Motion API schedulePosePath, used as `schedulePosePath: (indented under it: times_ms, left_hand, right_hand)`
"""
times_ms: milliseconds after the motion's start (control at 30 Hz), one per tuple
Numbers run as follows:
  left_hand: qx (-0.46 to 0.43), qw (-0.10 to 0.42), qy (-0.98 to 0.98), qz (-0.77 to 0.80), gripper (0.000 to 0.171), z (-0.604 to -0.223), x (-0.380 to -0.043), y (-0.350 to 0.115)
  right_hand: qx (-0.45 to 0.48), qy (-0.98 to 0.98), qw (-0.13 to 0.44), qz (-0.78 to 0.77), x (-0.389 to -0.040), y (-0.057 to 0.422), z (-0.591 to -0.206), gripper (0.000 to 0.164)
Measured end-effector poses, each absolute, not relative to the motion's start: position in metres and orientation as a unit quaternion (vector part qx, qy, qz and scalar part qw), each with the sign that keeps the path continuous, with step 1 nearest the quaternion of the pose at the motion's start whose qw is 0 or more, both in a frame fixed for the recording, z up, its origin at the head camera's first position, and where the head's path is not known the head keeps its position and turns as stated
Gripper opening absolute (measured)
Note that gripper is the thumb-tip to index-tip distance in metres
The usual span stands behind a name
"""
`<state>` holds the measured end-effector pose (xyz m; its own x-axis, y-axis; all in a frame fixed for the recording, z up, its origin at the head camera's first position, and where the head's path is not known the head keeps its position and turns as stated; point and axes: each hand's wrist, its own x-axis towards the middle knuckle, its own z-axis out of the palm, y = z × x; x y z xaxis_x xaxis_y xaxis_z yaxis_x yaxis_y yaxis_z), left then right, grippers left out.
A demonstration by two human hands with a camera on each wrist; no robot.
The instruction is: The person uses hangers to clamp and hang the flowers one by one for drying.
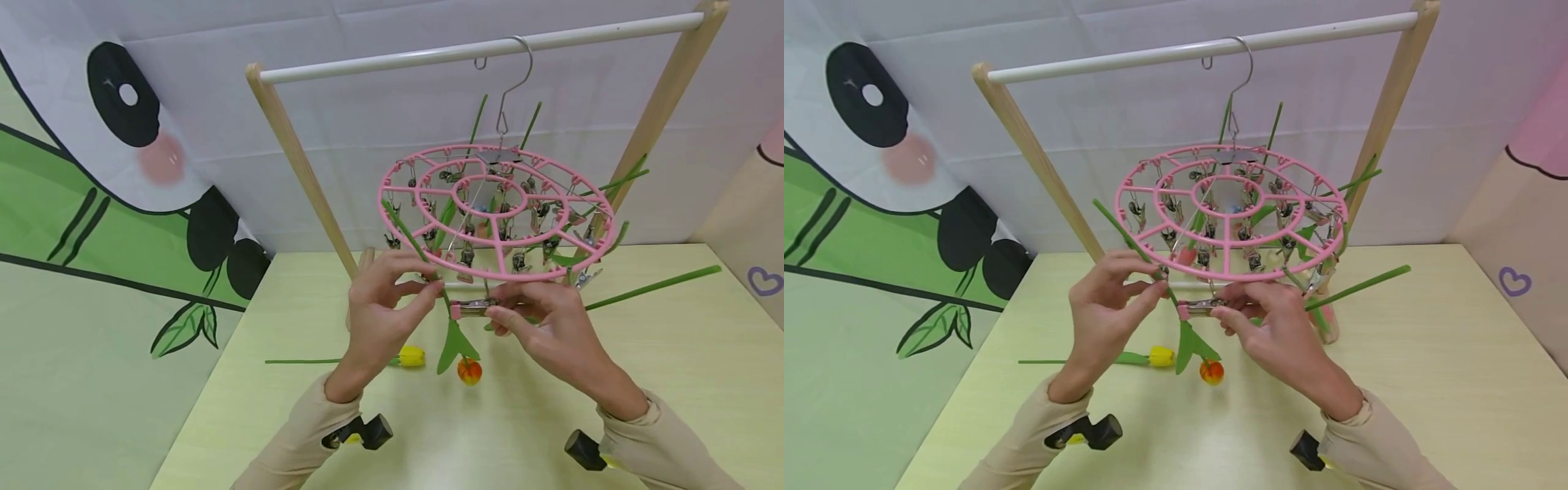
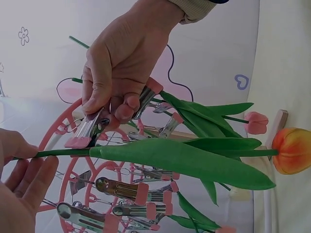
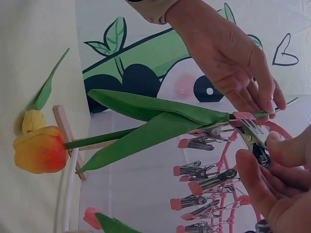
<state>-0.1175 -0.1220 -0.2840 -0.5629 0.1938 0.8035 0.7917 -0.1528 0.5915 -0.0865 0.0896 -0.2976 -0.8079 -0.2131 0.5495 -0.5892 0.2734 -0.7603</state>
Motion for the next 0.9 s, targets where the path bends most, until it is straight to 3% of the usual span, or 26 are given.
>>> schedulePosePath:
  times_ms: [567,900]
  left_hand:
    - [-0.398,0.215,-0.619,-0.642,0.026,-0.2841,-0.1148,-0.1154]
    - [-0.405,0.214,-0.635,-0.622,0.023,-0.2897,-0.1112,-0.12]
  right_hand:
    - [0.263,-0.788,0.169,0.53,-0.0869,0.0919,-0.2968,0.015]
    - [0.239,-0.786,0.13,0.555,-0.0856,0.0942,-0.2986,0.017]
